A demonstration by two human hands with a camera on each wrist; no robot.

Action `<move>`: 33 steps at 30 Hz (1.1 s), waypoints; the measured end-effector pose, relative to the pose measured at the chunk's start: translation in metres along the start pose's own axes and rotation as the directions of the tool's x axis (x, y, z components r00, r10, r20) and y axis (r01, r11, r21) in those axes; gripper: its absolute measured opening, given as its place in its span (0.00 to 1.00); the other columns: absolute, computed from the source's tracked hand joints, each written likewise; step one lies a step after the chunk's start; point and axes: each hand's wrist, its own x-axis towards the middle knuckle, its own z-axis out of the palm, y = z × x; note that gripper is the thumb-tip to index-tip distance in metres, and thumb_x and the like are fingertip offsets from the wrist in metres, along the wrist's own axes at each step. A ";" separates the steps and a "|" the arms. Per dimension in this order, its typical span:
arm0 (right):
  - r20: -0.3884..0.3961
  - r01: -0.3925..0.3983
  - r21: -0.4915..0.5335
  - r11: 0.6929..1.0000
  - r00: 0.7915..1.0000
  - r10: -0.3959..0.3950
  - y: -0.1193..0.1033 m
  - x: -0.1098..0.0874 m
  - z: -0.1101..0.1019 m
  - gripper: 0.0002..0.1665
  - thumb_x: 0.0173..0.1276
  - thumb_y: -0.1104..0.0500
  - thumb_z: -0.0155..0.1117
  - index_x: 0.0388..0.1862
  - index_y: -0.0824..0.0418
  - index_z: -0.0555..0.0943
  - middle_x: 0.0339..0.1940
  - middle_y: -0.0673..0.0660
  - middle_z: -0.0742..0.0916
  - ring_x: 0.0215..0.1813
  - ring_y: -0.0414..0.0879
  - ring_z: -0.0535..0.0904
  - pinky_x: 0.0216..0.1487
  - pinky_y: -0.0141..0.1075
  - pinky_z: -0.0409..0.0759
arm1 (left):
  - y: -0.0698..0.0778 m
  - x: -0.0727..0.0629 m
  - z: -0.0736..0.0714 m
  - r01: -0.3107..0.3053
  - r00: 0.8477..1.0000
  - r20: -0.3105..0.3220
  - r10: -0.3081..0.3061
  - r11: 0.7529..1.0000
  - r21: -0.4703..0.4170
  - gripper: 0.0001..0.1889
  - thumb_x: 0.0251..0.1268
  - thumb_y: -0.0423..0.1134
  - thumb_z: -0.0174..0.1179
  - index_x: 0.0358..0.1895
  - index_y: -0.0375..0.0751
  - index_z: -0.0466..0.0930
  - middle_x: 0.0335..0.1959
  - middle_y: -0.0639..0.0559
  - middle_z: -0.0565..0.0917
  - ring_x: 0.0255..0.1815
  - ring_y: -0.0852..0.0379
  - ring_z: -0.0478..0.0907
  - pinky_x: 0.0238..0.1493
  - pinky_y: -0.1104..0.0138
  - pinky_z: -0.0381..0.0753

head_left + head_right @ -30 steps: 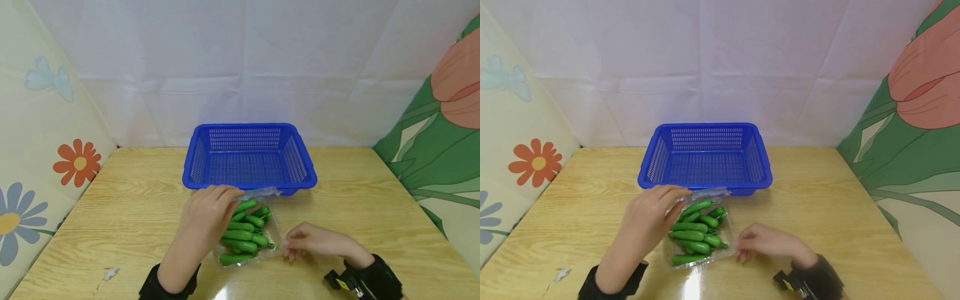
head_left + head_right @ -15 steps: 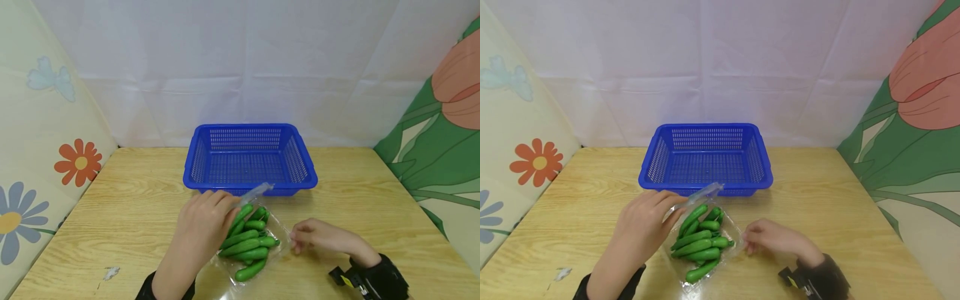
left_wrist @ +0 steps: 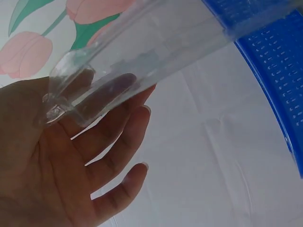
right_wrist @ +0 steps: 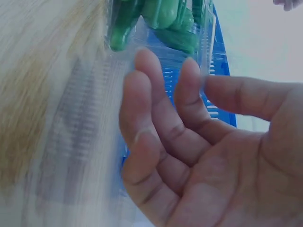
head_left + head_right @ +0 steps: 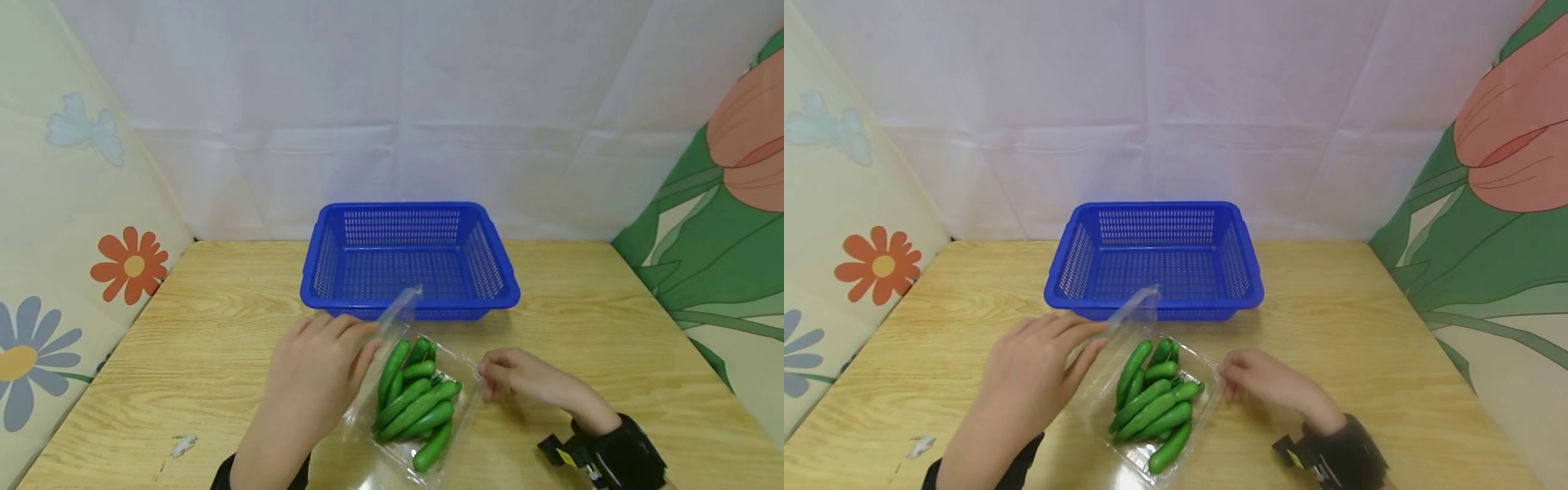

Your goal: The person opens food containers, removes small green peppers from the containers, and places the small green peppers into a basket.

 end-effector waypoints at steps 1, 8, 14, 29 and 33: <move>-0.012 0.003 0.001 1.000 1.000 -0.003 0.001 0.000 0.000 0.16 0.78 0.61 0.48 0.34 0.66 0.80 0.27 0.54 0.85 0.28 0.43 0.78 0.27 0.32 0.76 | 0.000 0.000 -0.001 0.005 1.000 0.005 -0.005 1.000 0.002 0.09 0.66 0.46 0.65 0.43 0.48 0.88 0.36 0.57 0.87 0.37 0.53 0.82 0.42 0.60 0.81; -0.077 -0.003 0.014 1.000 0.997 0.005 0.003 0.003 0.000 0.16 0.78 0.62 0.48 0.34 0.69 0.80 0.26 0.54 0.84 0.27 0.44 0.79 0.27 0.32 0.77 | -0.004 -0.002 -0.008 0.038 0.998 0.046 -0.039 0.999 0.015 0.10 0.65 0.48 0.66 0.43 0.49 0.89 0.37 0.59 0.88 0.41 0.55 0.83 0.42 0.60 0.81; -0.135 0.002 0.001 1.000 0.991 -0.002 0.003 0.005 -0.002 0.16 0.78 0.62 0.49 0.35 0.70 0.80 0.25 0.54 0.83 0.27 0.45 0.79 0.27 0.34 0.79 | -0.010 -0.002 -0.015 0.087 0.990 0.115 -0.086 0.996 -0.002 0.08 0.66 0.48 0.66 0.41 0.50 0.89 0.36 0.59 0.88 0.42 0.55 0.84 0.44 0.59 0.82; -0.154 0.006 0.113 0.994 0.988 0.012 0.005 0.005 -0.008 0.24 0.75 0.60 0.57 0.55 0.83 0.73 0.28 0.54 0.82 0.29 0.42 0.78 0.31 0.33 0.81 | -0.042 -0.004 -0.023 0.291 0.903 0.347 -0.255 0.955 -0.055 0.07 0.67 0.51 0.65 0.35 0.56 0.87 0.23 0.65 0.82 0.25 0.64 0.76 0.25 0.65 0.76; -0.144 0.038 0.146 0.989 0.989 -0.017 0.007 0.004 -0.011 0.32 0.72 0.60 0.59 0.64 0.84 0.65 0.32 0.56 0.83 0.31 0.42 0.79 0.33 0.33 0.81 | -0.054 -0.005 -0.021 0.338 0.861 0.434 -0.265 0.936 -0.097 0.11 0.68 0.51 0.63 0.31 0.53 0.85 0.22 0.64 0.80 0.22 0.65 0.74 0.25 0.66 0.75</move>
